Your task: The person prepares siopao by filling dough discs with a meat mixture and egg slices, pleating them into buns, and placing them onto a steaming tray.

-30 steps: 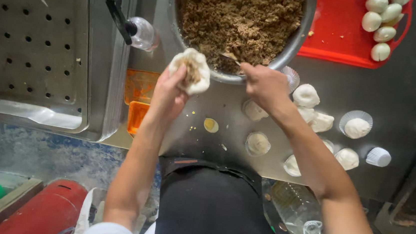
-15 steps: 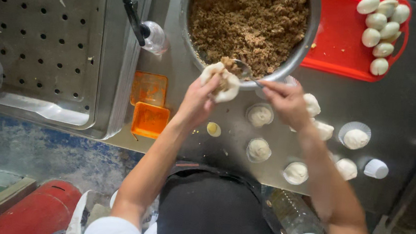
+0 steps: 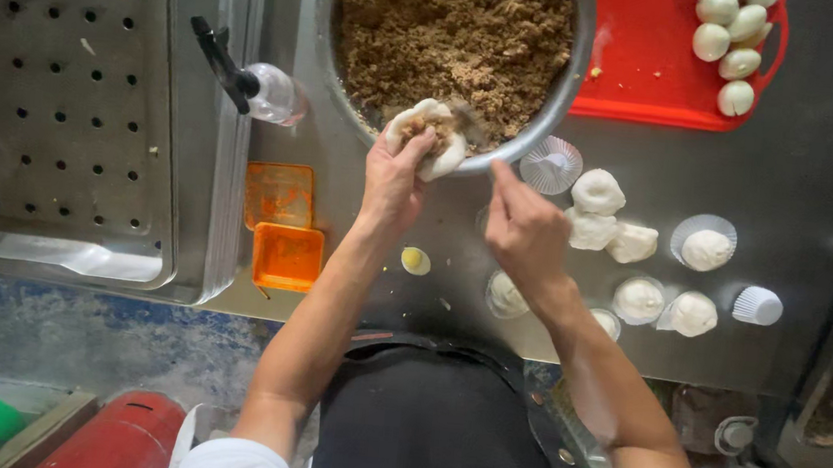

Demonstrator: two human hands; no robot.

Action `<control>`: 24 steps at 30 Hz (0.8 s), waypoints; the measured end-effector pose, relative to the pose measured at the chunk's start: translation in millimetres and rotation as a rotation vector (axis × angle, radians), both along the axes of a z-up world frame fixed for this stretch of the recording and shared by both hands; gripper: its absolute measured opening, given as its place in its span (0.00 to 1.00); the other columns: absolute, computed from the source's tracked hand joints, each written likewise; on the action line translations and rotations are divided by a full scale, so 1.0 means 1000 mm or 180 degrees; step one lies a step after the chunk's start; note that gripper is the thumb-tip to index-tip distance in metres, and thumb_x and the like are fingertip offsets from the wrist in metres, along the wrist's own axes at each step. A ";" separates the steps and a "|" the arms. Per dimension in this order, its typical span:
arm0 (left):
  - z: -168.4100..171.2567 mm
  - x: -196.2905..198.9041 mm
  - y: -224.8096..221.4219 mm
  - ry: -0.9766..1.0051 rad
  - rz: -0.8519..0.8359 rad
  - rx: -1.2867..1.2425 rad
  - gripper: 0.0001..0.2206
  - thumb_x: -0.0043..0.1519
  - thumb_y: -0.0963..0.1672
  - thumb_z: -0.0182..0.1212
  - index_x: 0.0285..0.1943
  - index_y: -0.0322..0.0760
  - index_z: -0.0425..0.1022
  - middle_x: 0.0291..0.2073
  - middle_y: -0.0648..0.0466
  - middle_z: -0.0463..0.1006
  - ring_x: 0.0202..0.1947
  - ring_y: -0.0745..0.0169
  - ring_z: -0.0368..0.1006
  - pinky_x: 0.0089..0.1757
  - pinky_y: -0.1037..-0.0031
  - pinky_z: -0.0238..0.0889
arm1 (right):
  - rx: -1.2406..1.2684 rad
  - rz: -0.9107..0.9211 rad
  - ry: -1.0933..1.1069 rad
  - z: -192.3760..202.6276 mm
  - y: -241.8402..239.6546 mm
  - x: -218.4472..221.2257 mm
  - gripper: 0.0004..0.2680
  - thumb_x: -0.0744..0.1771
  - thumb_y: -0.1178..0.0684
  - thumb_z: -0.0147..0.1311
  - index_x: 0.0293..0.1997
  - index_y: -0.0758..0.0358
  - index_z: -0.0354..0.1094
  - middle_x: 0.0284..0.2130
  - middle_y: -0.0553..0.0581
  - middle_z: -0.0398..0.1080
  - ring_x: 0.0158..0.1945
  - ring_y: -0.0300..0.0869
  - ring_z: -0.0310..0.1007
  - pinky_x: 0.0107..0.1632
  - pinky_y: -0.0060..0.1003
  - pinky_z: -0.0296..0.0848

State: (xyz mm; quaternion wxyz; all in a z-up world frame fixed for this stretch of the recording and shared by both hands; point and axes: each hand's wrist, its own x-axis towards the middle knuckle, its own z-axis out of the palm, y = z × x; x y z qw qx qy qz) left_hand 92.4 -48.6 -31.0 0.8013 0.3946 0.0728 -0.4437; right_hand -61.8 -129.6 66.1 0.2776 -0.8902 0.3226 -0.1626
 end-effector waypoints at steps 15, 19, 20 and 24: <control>-0.020 0.009 0.020 0.0137 -0.0273 0.0017 0.16 0.69 0.43 0.58 0.64 0.30 0.69 0.54 0.47 0.77 0.53 0.56 0.76 0.53 0.60 0.73 | 0.0157 0.0021 0.0025 0.006 -0.003 -0.002 0.13 0.69 0.61 0.55 0.61 0.60 0.73 0.30 0.60 0.73 0.28 0.50 0.73 0.32 0.44 0.69; -0.007 0.016 0.023 0.0839 -0.0080 -0.0438 0.21 0.70 0.48 0.48 0.67 0.31 0.66 0.60 0.46 0.74 0.62 0.51 0.70 0.63 0.56 0.63 | 0.0212 0.0055 -0.0581 0.021 0.000 -0.012 0.13 0.71 0.63 0.54 0.63 0.62 0.70 0.32 0.60 0.71 0.30 0.47 0.71 0.35 0.41 0.69; -0.005 0.018 0.022 0.0893 -0.0042 -0.0495 0.22 0.70 0.49 0.46 0.68 0.30 0.64 0.61 0.45 0.73 0.64 0.49 0.68 0.65 0.54 0.61 | 0.0233 0.0081 -0.0695 0.025 0.002 -0.014 0.13 0.71 0.63 0.54 0.64 0.62 0.69 0.31 0.60 0.70 0.29 0.46 0.69 0.35 0.41 0.68; -0.007 0.019 0.013 0.0702 0.0136 -0.0724 0.24 0.72 0.50 0.41 0.72 0.30 0.59 0.65 0.43 0.68 0.67 0.47 0.63 0.67 0.53 0.55 | 0.0504 0.0210 -0.0327 0.028 0.015 -0.018 0.14 0.68 0.64 0.57 0.61 0.61 0.72 0.25 0.59 0.67 0.24 0.44 0.66 0.30 0.41 0.66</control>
